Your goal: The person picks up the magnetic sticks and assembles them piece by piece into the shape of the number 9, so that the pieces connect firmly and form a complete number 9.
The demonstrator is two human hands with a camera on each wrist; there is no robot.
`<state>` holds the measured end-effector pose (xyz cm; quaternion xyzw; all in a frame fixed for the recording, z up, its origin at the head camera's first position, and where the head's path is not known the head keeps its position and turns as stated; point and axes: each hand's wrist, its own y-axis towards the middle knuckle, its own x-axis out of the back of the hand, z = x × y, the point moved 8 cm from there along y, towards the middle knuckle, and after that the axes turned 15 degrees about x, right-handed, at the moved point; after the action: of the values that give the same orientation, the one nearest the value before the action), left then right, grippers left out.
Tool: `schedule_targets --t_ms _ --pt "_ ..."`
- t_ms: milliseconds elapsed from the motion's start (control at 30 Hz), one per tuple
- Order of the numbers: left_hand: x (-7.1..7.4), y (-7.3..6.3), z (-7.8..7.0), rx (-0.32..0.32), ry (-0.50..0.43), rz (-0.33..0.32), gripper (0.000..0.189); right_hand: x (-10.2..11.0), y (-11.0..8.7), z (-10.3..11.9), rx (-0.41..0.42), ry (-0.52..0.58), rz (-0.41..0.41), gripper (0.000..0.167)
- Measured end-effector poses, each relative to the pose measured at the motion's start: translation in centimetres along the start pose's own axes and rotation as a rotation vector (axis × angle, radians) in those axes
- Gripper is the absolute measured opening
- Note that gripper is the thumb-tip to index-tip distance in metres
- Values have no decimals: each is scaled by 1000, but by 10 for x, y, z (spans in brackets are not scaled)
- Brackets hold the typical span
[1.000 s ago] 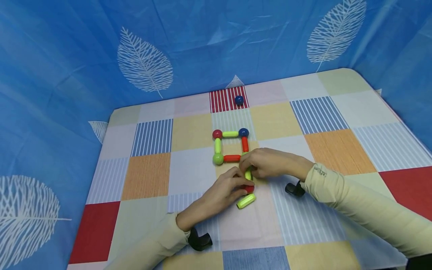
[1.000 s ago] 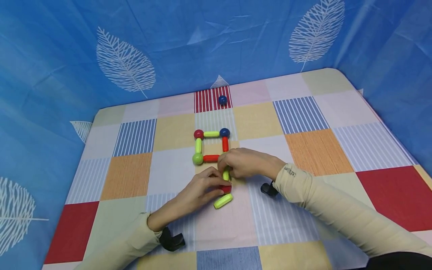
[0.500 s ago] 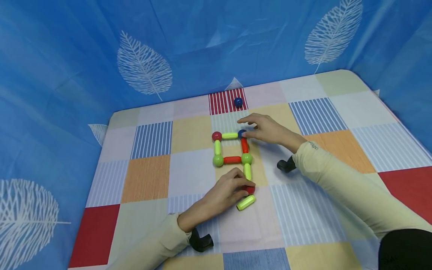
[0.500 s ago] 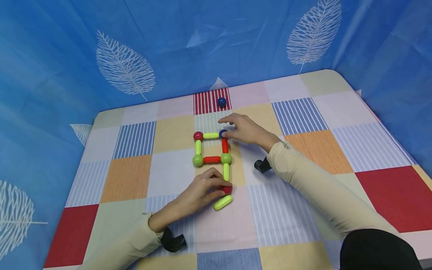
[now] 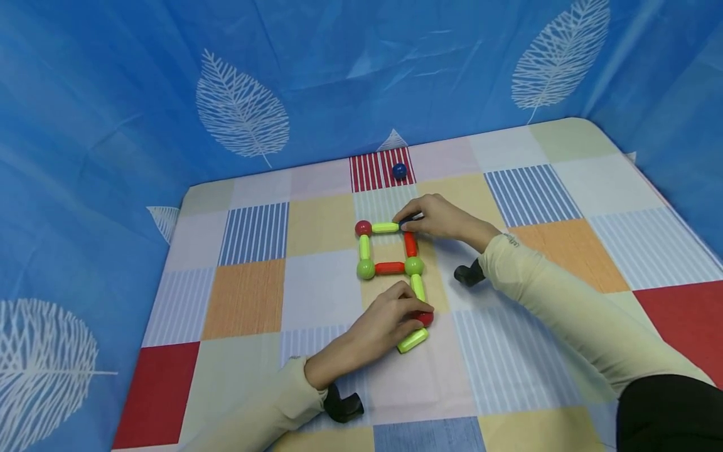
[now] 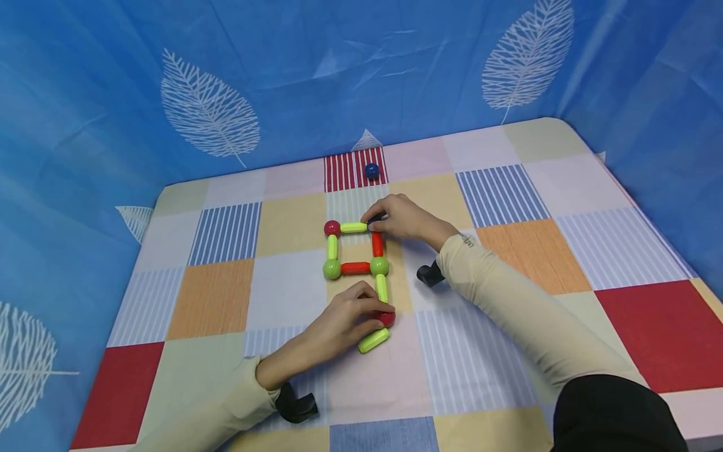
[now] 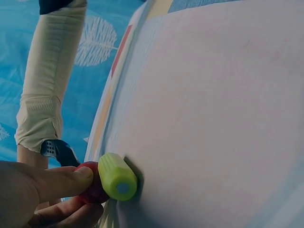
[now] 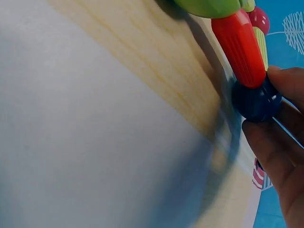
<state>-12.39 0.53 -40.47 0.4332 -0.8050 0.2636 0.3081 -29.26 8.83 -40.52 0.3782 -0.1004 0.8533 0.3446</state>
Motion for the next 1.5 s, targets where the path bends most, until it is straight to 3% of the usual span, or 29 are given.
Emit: schedule_targets --t_ms 233,533,767,967,1167,1300,1500 --pt "1 -1 -1 -14 14 -17 25 2 1 0 -19 -11 3 24" --pt "0 -1 -1 16 51 16 27 1 -1 -4 -38 -7 10 24" --pt "6 -16 -3 35 116 -50 28 0 0 -4 -36 7 11 24" --pt "-5 -30 1 63 197 -54 36 2 0 -3 -37 -1 2 24" --pt "-13 -32 4 55 193 -70 31 1 0 -3 -32 1 1 24" --pt "-13 -33 4 41 182 -94 24 0 1 -4 -23 6 -4 23" --pt "-8 -34 10 69 151 -99 20 1 1 -2 -21 5 -7 23"
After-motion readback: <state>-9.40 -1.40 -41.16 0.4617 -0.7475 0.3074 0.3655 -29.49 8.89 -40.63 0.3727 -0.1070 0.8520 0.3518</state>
